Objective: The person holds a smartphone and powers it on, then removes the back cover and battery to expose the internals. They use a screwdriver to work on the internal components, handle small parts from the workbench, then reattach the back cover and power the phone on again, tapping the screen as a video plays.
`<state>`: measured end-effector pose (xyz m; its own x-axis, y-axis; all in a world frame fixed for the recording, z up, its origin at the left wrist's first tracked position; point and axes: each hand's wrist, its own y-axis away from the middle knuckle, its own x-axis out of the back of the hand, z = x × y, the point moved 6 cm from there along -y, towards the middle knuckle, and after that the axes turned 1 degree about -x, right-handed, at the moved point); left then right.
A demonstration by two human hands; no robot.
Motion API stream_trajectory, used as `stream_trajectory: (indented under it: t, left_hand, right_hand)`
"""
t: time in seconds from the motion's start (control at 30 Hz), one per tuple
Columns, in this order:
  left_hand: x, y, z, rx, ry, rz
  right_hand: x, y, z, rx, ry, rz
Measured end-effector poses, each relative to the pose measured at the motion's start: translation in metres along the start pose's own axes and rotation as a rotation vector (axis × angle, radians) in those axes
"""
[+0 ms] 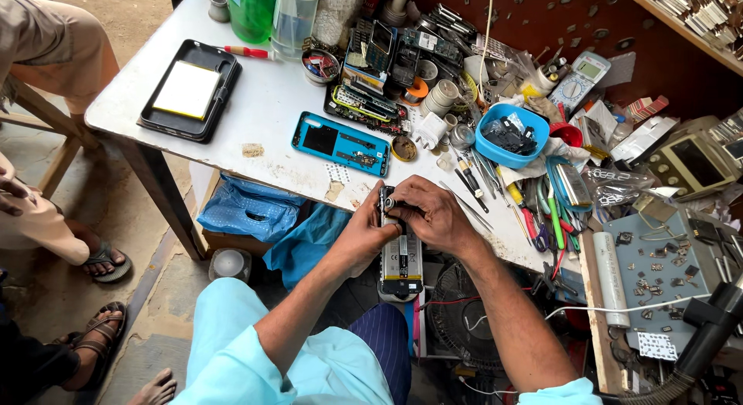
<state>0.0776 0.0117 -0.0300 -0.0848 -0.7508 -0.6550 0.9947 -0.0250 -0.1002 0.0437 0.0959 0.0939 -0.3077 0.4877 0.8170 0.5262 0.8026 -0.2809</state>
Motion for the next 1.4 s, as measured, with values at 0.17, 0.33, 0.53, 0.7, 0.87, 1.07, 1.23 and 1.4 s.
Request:
stream_trajectory:
  t: [0.17, 0.33, 0.53, 0.7, 0.87, 1.07, 1.23, 1.4]
  left_hand:
    - [-0.002, 0.001, 0.000, 0.041, -0.003, 0.011]
    - [-0.002, -0.003, -0.006, 0.067, 0.011, 0.032]
    - [-0.004, -0.001, -0.005, 0.093, 0.031, 0.040]
    - [-0.009, 0.004, 0.008, 0.120, -0.045, 0.066]
    - [-0.011, 0.007, 0.017, 0.089, -0.042, 0.052]
    - [-0.010, 0.004, 0.006, 0.022, 0.123, -0.123]
    - [-0.006, 0.000, -0.001, 0.072, 0.108, -0.082]
    - [-0.008, 0.002, 0.005, 0.087, 0.111, -0.073]
  right_hand:
    - [0.001, 0.000, -0.004, -0.034, 0.030, -0.024]
    - [0.003, -0.001, -0.007, -0.042, 0.050, -0.022]
    - [0.004, -0.001, -0.014, -0.034, 0.066, 0.001]
    - [0.006, 0.000, -0.017, -0.002, 0.198, -0.027]
    - [0.007, 0.001, -0.011, -0.022, 0.137, 0.048]
    - [0.002, 0.008, 0.012, -0.270, -0.001, 0.081]
    - [-0.002, 0.015, 0.022, -0.297, -0.136, 0.151]
    - [0.002, 0.023, 0.040, -0.308, -0.812, 0.328]
